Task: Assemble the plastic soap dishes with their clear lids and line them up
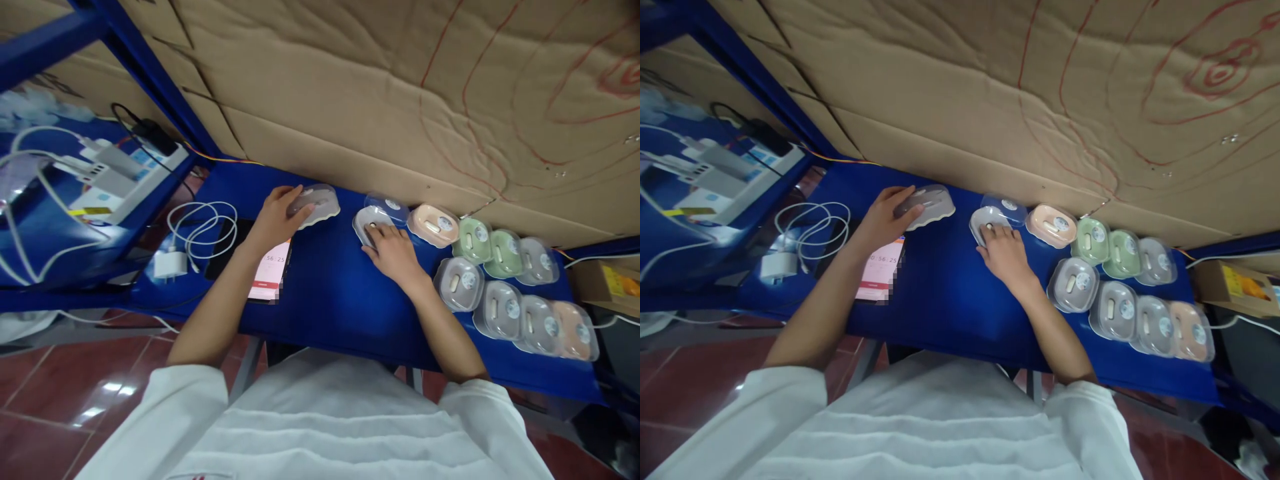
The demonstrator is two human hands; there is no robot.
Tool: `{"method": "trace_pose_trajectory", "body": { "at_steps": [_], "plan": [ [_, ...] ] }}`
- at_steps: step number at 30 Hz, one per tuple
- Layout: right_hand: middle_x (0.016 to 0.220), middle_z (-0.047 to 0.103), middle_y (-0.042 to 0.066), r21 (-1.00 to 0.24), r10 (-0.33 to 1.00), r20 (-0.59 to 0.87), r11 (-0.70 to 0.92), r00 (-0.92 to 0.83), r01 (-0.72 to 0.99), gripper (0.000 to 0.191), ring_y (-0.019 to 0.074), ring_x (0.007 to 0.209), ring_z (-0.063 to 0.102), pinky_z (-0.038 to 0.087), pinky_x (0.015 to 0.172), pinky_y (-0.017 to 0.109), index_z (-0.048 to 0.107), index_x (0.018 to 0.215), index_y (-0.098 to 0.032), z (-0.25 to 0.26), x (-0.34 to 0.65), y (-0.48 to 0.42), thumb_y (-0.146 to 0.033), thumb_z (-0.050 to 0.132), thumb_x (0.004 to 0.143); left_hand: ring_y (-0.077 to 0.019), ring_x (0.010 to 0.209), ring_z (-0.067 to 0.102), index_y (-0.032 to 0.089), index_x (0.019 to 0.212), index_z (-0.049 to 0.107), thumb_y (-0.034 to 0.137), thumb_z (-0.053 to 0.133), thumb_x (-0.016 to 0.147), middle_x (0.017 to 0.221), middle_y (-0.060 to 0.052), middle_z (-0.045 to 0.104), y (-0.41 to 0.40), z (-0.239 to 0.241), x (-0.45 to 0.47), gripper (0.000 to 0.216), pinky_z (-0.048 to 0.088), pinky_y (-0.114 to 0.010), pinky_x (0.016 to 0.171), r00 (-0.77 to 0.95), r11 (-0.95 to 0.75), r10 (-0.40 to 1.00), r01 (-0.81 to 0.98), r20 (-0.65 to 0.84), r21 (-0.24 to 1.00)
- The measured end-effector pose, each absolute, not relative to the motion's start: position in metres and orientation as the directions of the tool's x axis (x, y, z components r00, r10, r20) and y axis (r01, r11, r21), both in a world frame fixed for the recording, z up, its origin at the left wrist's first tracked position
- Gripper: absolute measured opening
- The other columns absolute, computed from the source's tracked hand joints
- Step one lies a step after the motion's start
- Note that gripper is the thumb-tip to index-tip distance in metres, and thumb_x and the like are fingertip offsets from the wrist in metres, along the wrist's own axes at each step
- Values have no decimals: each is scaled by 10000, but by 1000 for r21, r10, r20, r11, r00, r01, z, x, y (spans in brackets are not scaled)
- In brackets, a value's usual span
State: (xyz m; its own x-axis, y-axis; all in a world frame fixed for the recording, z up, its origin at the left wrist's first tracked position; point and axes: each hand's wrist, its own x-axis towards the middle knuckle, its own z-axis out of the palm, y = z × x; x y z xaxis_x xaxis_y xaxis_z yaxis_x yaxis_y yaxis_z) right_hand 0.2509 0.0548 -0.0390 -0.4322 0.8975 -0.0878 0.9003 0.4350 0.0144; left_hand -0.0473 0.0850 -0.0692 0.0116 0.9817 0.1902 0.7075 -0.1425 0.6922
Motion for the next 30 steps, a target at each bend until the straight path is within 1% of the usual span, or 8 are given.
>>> {"method": "trace_pose_trajectory", "body": {
  "at_steps": [5, 9, 14, 18, 20, 23, 27, 30],
  "plan": [
    [1447, 702, 177, -106, 860, -71, 498, -506, 861, 496, 376, 1330, 644, 461, 1124, 522, 601, 1525, -156, -35, 272, 66, -338, 586, 1064, -295, 1450, 565, 221, 1475, 656, 554, 703, 947, 1571, -129, 530, 88, -71, -51, 627, 437, -468, 1266, -21, -38, 998, 542, 59, 840],
    [1485, 686, 140, -233, 817, -63, 546, -573, 805, 513, 368, 1352, 637, 459, 1160, 563, 578, 1556, -201, -30, 285, 69, -332, 560, 1060, -303, 1452, 562, 256, 1466, 667, 546, 740, 937, 1579, -115, 517, 83, -68, -44, 608, 474, -456, 1242, 26, -17, 1000, 498, 4, 867],
    [1674, 495, 150, -233, 813, 122, 581, -569, 780, 607, 375, 1537, 461, 389, 1245, 595, 447, 1655, -207, -36, 263, 60, -322, 547, 1067, -300, 1432, 574, 247, 1474, 667, 616, 710, 949, 1540, -119, 566, 73, -65, -29, 644, 456, -478, 1248, 142, -96, 989, 489, 30, 867],
    [1782, 287, 187, -233, 777, 200, 630, -597, 741, 793, 359, 1643, 305, 290, 1329, 584, 165, 1755, -159, -53, 233, 47, -325, 546, 1079, -297, 1348, 639, 221, 1445, 698, 641, 649, 979, 1477, -135, 646, 70, -62, -24, 629, 492, -466, 1202, 120, -99, 992, 489, 45, 867],
    [1797, 245, 185, -200, 756, 219, 654, -617, 730, 801, 351, 1665, 256, 228, 1357, 590, 117, 1761, -158, -61, 224, 41, -298, 525, 1086, -296, 1317, 662, 227, 1422, 715, 645, 628, 993, 1451, -126, 675, 71, -60, -24, 605, 515, -457, 1168, 106, -98, 993, 493, 52, 865],
    [1772, 314, 176, -178, 741, 229, 669, -631, 722, 714, 345, 1658, 267, 243, 1357, 570, 216, 1744, -147, -68, 217, 33, -300, 490, 1103, -298, 1300, 676, 206, 1402, 727, 647, 611, 1002, 1414, -129, 699, 72, -59, -26, 606, 519, -451, 1154, 90, -113, 993, 504, 77, 856],
    [1576, 568, 178, -199, 760, 176, 649, -625, 734, 598, 350, 1489, 500, 377, 1275, 555, 393, 1686, -177, -72, 212, 27, -350, 471, 1119, -286, 1314, 670, 194, 1410, 720, 644, 565, 1021, 1423, -131, 696, 74, -62, -28, 614, 509, -431, 1161, 55, -119, 993, 574, 106, 810],
    [1571, 572, 183, -167, 729, 162, 685, -665, 709, 539, 357, 1476, 502, 368, 1263, 572, 498, 1616, -178, -76, 211, 27, -375, 500, 1114, -294, 1339, 655, 168, 1464, 673, 618, 541, 1038, 1463, -158, 662, 77, -69, -30, 634, 505, -450, 1173, 84, -141, 990, 630, 114, 764]
  ]
}}
